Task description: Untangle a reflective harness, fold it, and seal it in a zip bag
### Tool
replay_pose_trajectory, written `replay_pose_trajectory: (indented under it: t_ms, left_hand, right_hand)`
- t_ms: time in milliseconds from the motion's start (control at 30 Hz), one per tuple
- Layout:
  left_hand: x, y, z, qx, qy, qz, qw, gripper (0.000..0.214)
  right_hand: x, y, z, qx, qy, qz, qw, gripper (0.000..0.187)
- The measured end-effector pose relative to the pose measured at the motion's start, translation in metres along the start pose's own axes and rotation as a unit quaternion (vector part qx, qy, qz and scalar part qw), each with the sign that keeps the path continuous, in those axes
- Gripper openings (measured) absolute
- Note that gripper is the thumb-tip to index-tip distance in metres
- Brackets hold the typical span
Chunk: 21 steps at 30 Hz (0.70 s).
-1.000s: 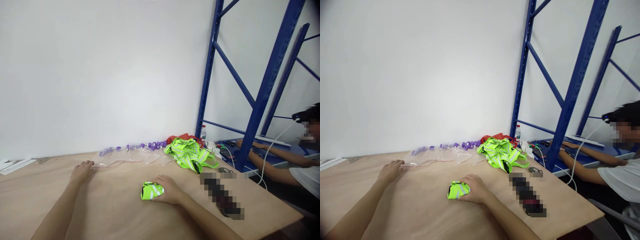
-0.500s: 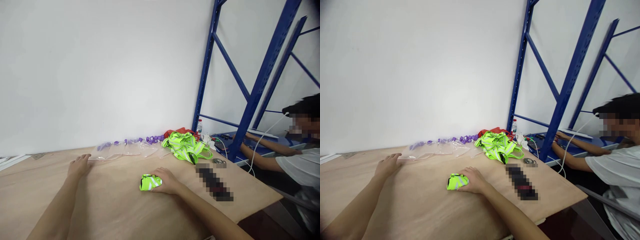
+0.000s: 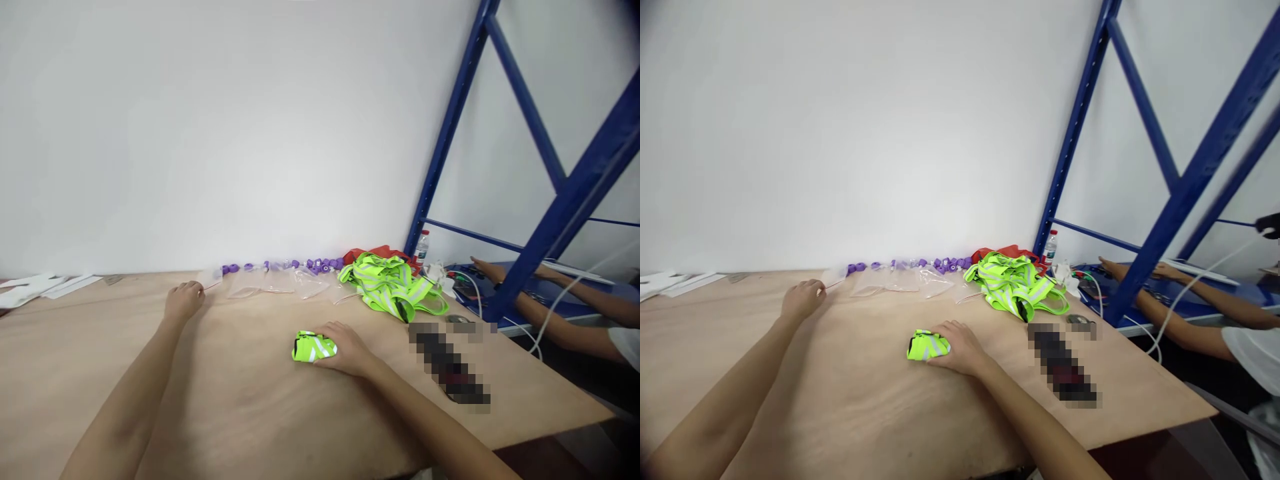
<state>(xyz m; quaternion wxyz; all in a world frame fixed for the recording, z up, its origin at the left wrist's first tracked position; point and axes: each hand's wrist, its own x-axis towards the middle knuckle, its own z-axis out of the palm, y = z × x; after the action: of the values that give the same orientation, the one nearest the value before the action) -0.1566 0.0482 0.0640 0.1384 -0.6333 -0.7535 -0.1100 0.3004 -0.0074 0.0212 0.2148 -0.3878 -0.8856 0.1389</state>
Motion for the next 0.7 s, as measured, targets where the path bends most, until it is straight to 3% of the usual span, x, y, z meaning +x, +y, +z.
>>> replay_pose_trajectory:
  t_ms: [133, 233, 433, 533, 700]
  left_hand:
    - [-0.011, 0.004, -0.032, -0.003, -0.030, 0.013, 0.999, 0.034]
    - [-0.022, 0.019, -0.059, -0.023, -0.071, 0.037, 0.997, 0.031]
    - [-0.062, 0.087, -0.107, -0.107, -0.155, 0.146, 0.971, 0.015]
    - [-0.084, 0.128, -0.113, -0.140, -0.199, 0.197, 0.950, 0.009]
    - [-0.110, 0.184, -0.100, -0.220, -0.291, 0.262, 0.894, 0.005]
  right_hand:
    - [-0.001, -0.005, -0.003, 0.015, -0.005, 0.001, 1.000, 0.061]
    - [-0.001, -0.008, -0.007, 0.014, -0.007, 0.007, 1.000, 0.059]
    - [-0.009, -0.015, -0.007, 0.017, -0.028, -0.034, 0.999, 0.061]
    - [-0.025, -0.027, -0.002, 0.014, -0.046, -0.067, 0.997, 0.064]
    - [-0.055, -0.050, 0.003, -0.006, -0.067, -0.103, 0.992, 0.072]
